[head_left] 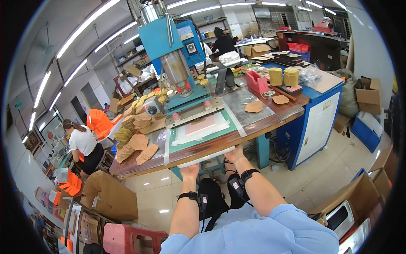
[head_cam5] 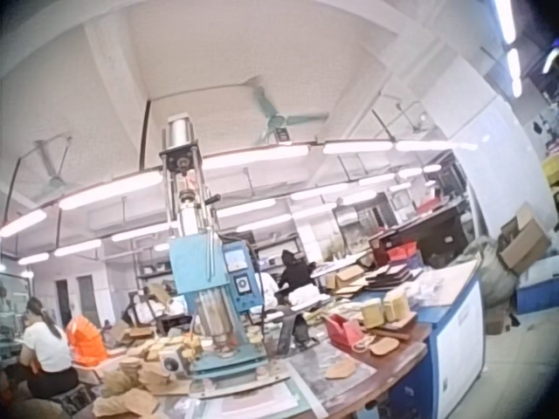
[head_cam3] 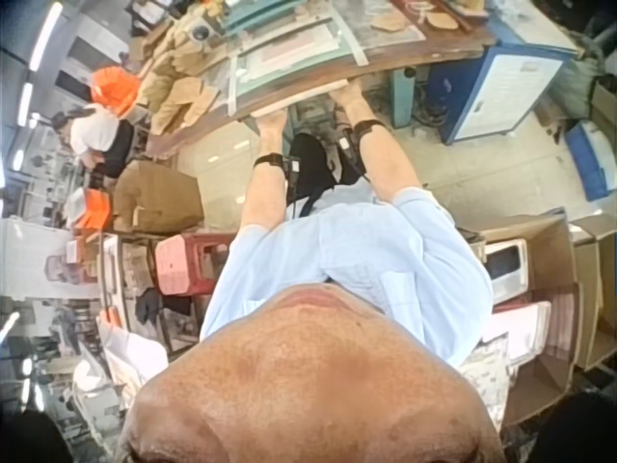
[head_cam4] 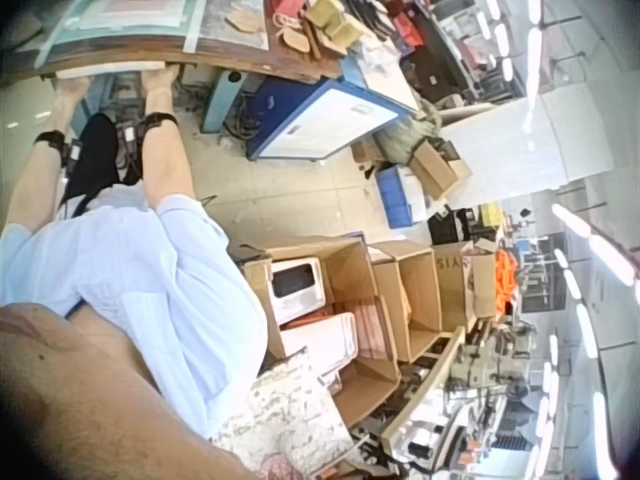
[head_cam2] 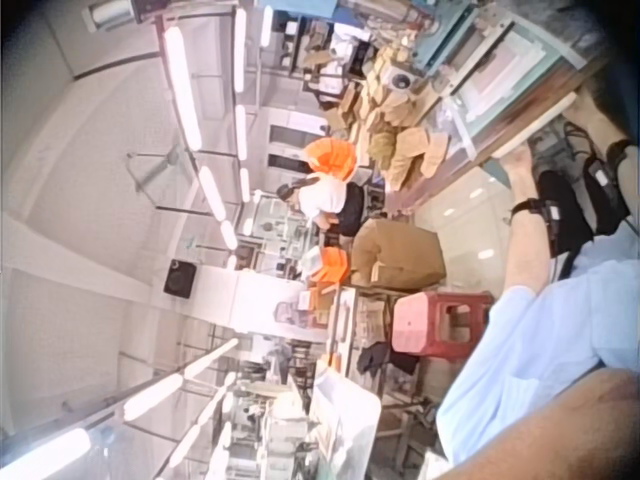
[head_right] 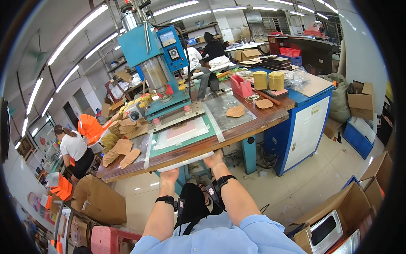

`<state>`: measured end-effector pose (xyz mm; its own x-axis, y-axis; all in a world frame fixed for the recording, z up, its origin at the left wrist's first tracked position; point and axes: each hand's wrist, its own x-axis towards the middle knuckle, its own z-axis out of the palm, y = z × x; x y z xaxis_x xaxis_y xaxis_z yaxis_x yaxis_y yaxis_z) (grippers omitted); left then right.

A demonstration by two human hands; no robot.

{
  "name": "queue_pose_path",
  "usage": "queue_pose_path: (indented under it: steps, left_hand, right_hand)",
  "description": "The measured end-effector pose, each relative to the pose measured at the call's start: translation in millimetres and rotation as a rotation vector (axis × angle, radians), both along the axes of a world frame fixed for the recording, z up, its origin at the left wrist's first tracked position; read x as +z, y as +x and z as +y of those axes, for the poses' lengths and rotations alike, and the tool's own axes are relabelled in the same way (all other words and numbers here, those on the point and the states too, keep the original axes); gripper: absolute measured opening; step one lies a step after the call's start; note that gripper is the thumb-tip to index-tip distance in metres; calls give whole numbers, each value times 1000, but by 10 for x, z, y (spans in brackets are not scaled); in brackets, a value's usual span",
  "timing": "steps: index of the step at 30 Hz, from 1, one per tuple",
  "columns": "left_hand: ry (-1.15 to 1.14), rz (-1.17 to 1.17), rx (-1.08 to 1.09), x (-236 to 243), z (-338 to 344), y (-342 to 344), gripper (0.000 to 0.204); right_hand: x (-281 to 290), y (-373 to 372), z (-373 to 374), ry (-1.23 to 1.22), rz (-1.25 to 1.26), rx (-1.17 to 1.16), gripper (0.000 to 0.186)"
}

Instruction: Operating a stamping machine to shape or emboss leather components in a workshop.

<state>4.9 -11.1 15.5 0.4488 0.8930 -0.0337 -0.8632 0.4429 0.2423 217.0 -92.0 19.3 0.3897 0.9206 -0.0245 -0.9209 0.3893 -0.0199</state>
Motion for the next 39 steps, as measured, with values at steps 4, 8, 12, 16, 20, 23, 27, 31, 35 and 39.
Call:
queue_pose_path:
  steps: [4, 8, 12, 16, 20, 23, 27, 31, 35, 39]
  left_hand:
    - [29, 7, 2, -38, 28, -20, 43]
    - [36, -5, -3, -64, 62, -20, 44]
    - [24, 22, 8, 2, -1, -14, 44]
    - [38, 24, -2, 29, -22, 4, 44]
    - [8, 47, 17, 115, -99, -8, 43]
    - [31, 44, 10, 70, -64, -20, 41]
    - [20, 34, 8, 68, -66, 5, 41]
    - [22, 53, 12, 107, -107, -9, 42]
    - [15, 69, 31, 121, -121, -1, 42]
    - [22, 51, 23, 103, -100, 2, 42]
  right_hand:
    - [76, -48, -55, -30, -20, -10, 46]
    - [120, -55, -81, -46, 10, 2, 42]
    - [116, -54, -86, -60, 28, 3, 42]
    - [37, -5, -35, -10, -1, -3, 46]
    - [72, -35, -48, -17, -5, -1, 45]
    - [46, -35, -23, 3, -17, -8, 45]
    - [3, -4, -1, 1, -14, -4, 45]
    - [49, -30, -40, -36, -17, 4, 45]
    - [57, -28, -48, -25, 15, 1, 45]
    - [-12, 6, 6, 11, 14, -6, 45]
